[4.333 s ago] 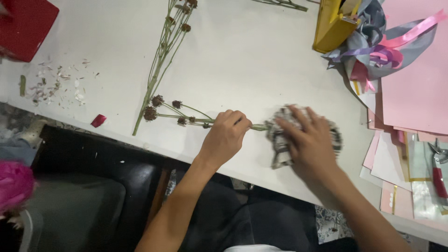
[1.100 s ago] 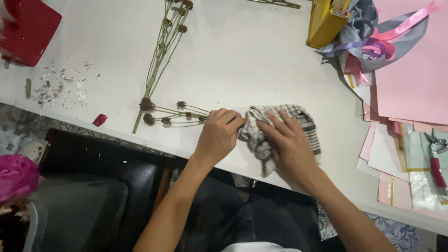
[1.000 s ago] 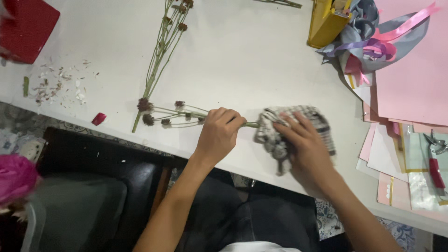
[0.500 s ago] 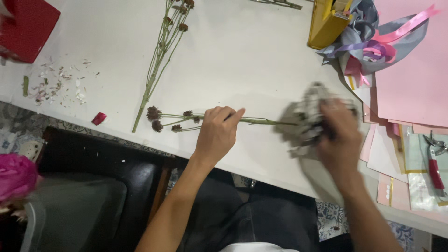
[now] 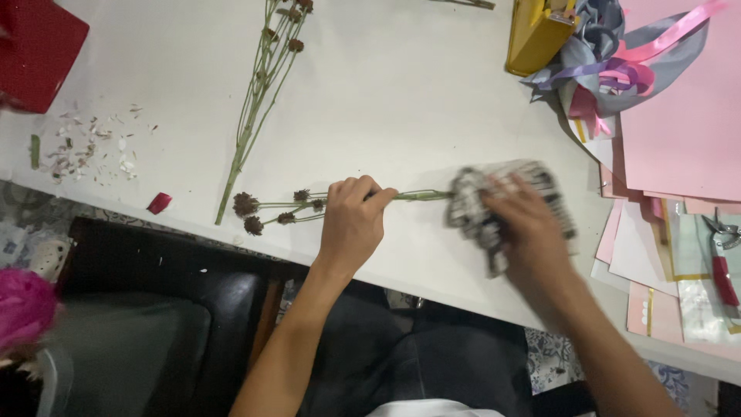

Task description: The person cleans stems of dried flowers by hand using a cloth.

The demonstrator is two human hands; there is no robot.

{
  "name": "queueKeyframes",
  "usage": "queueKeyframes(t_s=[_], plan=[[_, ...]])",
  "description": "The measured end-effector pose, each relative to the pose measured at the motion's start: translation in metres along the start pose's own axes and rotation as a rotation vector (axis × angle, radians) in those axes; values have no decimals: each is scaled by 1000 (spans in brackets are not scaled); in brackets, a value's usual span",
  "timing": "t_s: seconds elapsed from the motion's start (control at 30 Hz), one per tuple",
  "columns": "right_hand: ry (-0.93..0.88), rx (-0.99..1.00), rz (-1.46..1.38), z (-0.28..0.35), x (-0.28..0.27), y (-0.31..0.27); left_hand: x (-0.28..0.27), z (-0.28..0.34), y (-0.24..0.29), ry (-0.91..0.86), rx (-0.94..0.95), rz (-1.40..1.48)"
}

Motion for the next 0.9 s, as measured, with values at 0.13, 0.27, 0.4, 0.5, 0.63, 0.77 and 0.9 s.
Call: queueKeyframes(t_s=[0.13,0.27,0.4,0.5,0.63,0.77,0.9], plan=[[8,200,220,29,-7,94,1,-1,-2,-9,-31,-56],[184,181,189,19,-23,70,6,1,-2,-5,-7,-77],[281,-68,-57,-2,7,4,3,1,0,7,-8,-86],[74,-80,-31,-18,37,-45,0,1,0,11,-14,-76],[-71,-7,8,-26,32,-43,6,3,-5,2,-11,-64],[-41,-27,25,-6,9,7,3,1,-2,12,-10,-73],[-4,153,140,9,-2,85,0,4,3,61,48,-107]])
Point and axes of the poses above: each hand's wrist, its own z-axis away from the middle knuckle, its own x-axis out of the palm, y = z × x, the point moved 10 cm from there along -z, towards the middle knuckle, and after that the axes turned 7 degrees about z, right-handed, at the moved point
